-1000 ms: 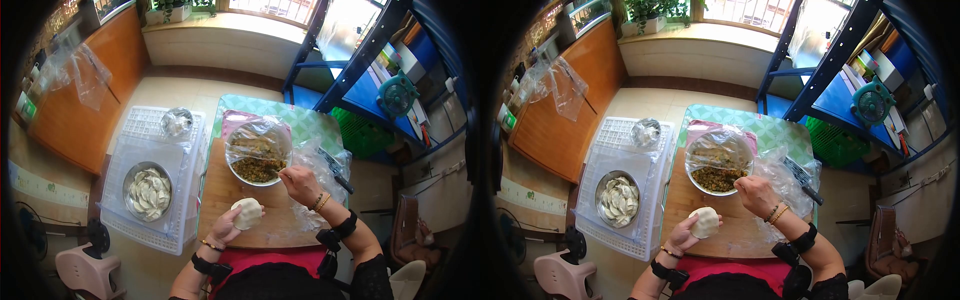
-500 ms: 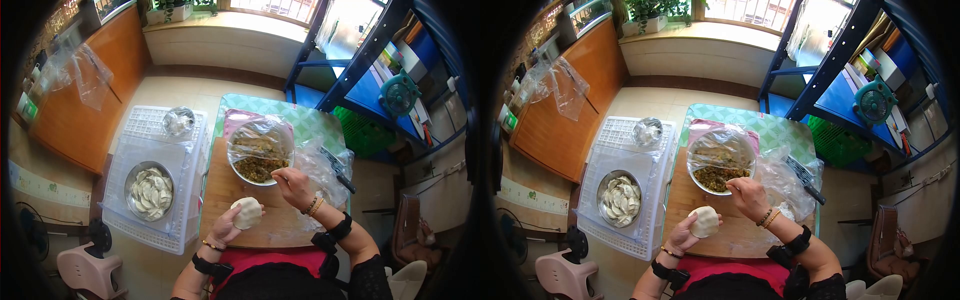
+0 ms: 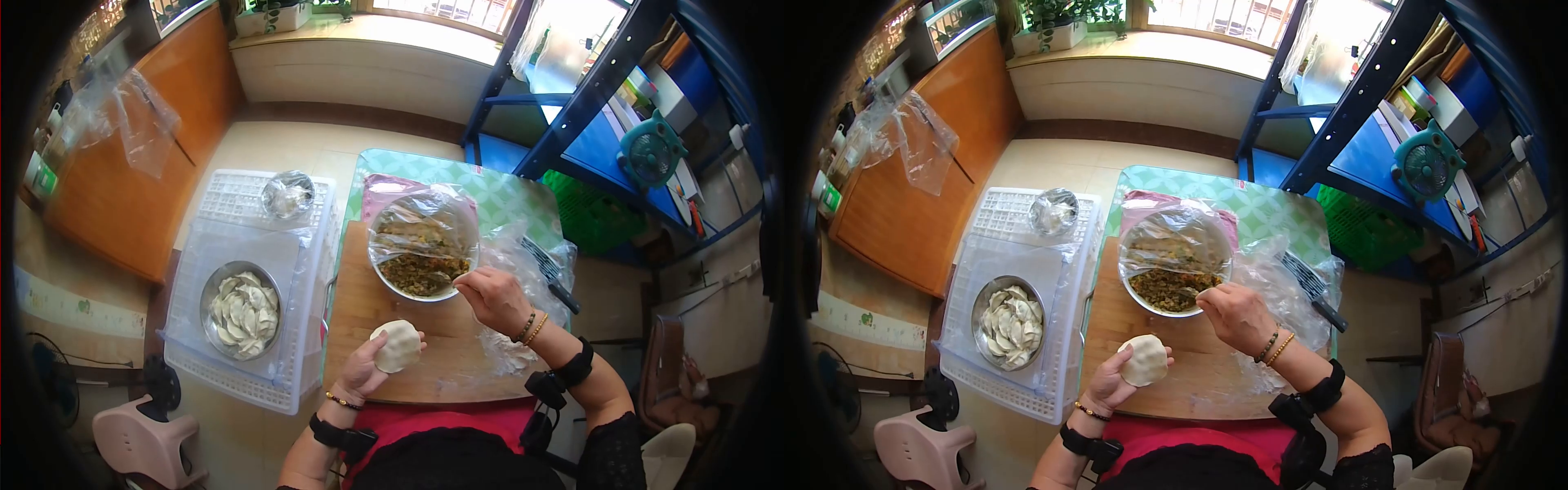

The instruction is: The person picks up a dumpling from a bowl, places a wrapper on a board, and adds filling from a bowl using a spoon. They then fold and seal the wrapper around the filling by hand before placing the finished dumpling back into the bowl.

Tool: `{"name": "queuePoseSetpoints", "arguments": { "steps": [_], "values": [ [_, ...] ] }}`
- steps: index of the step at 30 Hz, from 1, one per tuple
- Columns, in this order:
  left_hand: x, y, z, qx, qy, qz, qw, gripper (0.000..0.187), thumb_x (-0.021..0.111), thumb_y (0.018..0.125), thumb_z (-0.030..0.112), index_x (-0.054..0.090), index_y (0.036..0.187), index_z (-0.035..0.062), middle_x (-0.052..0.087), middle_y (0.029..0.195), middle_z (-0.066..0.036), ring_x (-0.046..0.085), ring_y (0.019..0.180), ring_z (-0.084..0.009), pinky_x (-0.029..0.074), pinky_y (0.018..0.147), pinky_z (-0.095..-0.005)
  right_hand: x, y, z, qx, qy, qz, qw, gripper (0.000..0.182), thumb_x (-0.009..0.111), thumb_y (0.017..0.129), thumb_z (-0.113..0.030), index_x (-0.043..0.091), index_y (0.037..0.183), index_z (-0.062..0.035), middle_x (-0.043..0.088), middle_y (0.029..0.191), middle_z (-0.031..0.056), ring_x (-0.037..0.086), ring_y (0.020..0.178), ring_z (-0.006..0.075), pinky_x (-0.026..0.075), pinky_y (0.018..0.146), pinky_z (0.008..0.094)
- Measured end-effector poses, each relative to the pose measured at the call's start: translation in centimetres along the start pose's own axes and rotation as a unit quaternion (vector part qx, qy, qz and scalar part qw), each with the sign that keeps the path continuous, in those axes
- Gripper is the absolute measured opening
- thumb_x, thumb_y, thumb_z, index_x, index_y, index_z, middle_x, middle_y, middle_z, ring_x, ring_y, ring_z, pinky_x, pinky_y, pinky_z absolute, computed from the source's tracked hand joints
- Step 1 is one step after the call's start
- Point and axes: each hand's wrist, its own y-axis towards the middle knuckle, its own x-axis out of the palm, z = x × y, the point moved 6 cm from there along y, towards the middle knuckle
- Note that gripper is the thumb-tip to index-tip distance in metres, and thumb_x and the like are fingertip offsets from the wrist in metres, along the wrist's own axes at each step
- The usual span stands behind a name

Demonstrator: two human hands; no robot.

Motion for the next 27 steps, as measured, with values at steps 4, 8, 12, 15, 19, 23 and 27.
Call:
{"name": "queuePoseSetpoints", "arguments": {
  "steps": [4, 8, 12, 15, 19, 23, 27],
  "values": [
    [0.8, -0.1, 0.3, 0.007, 0.019, -0.009, 1.000, 0.048, 0.043, 0.101, 0.030, 0.040, 0.139, 0.0005, 0.046, 0.137, -0.027, 0.046, 0.128, -0.0416, 0.036, 0.109, -0.0487, 1.2, -0.5, 1.5, 0.101, 0.044, 0.043, 0.993, 0.011, 0.060, 0.088, -0.011, 0.064, 0.086, -0.0014, 0.063, 0.072, 0.0162, 0.062, 0.067, 0.0327, 0.049, 0.062, 0.0392],
    [0.4, -0.3, 0.7, 0.017, 0.021, 0.003, 1.000, 0.048, 0.042, 0.101, 0.030, 0.040, 0.138, 0.0003, 0.048, 0.136, -0.026, 0.046, 0.127, -0.0415, 0.037, 0.109, -0.0487, 2.0, -1.1, 2.4, 0.246, 0.141, 0.071, 0.956, 0.015, 0.061, 0.090, -0.014, 0.065, 0.085, -0.0001, 0.061, 0.067, 0.0181, 0.062, 0.058, 0.0308, 0.046, 0.054, 0.0378],
    [0.4, -0.4, 0.9, 0.024, 0.023, 0.009, 0.999, 0.048, 0.042, 0.101, 0.030, 0.040, 0.138, 0.0001, 0.048, 0.136, -0.026, 0.047, 0.127, -0.0413, 0.038, 0.108, -0.0486, 3.1, -1.8, 1.9, 0.256, 0.153, 0.083, 0.951, 0.014, 0.061, 0.090, -0.013, 0.065, 0.087, -0.0002, 0.062, 0.068, 0.0180, 0.062, 0.057, 0.0283, 0.046, 0.054, 0.0365],
    [0.7, -0.4, 1.2, 0.027, 0.026, 0.011, 0.999, 0.048, 0.042, 0.101, 0.031, 0.040, 0.138, -0.0002, 0.049, 0.135, -0.026, 0.048, 0.126, -0.0408, 0.038, 0.107, -0.0485, 3.2, -1.8, 0.8, 0.215, 0.138, 0.108, 0.961, 0.012, 0.062, 0.089, -0.012, 0.065, 0.087, -0.0006, 0.062, 0.067, 0.0176, 0.062, 0.057, 0.0278, 0.046, 0.054, 0.0364],
    [0.6, -0.2, 1.8, 0.041, 0.039, 0.021, 0.998, 0.049, 0.043, 0.101, 0.032, 0.041, 0.137, -0.0011, 0.049, 0.135, -0.026, 0.049, 0.125, -0.0409, 0.039, 0.107, -0.0485, 4.4, -2.1, 0.7, 0.206, 0.153, 0.120, 0.959, 0.011, 0.062, 0.089, -0.012, 0.065, 0.087, -0.0012, 0.062, 0.068, 0.0168, 0.062, 0.058, 0.0281, 0.046, 0.055, 0.0364],
    [0.4, -0.1, 2.3, 0.053, 0.017, 0.025, 0.998, 0.046, 0.037, 0.103, 0.029, 0.042, 0.135, -0.0033, 0.052, 0.132, -0.025, 0.051, 0.124, -0.0366, 0.040, 0.107, -0.0450, 5.0, -1.9, 0.8, 0.214, 0.161, 0.122, 0.956, 0.011, 0.061, 0.090, -0.012, 0.066, 0.089, -0.0018, 0.063, 0.069, 0.0167, 0.062, 0.060, 0.0279, 0.046, 0.056, 0.0362],
    [0.5, -0.1, 2.9, 0.060, 0.017, 0.031, 0.998, 0.046, 0.036, 0.103, 0.028, 0.041, 0.136, -0.0040, 0.052, 0.132, -0.025, 0.051, 0.124, -0.0372, 0.039, 0.107, -0.0454, 6.3, -2.4, 2.6, 0.266, 0.217, 0.123, 0.931, 0.013, 0.060, 0.092, -0.013, 0.067, 0.092, -0.0022, 0.062, 0.065, 0.0127, 0.061, 0.058, 0.0202, 0.045, 0.055, 0.0327]
  ]
}}
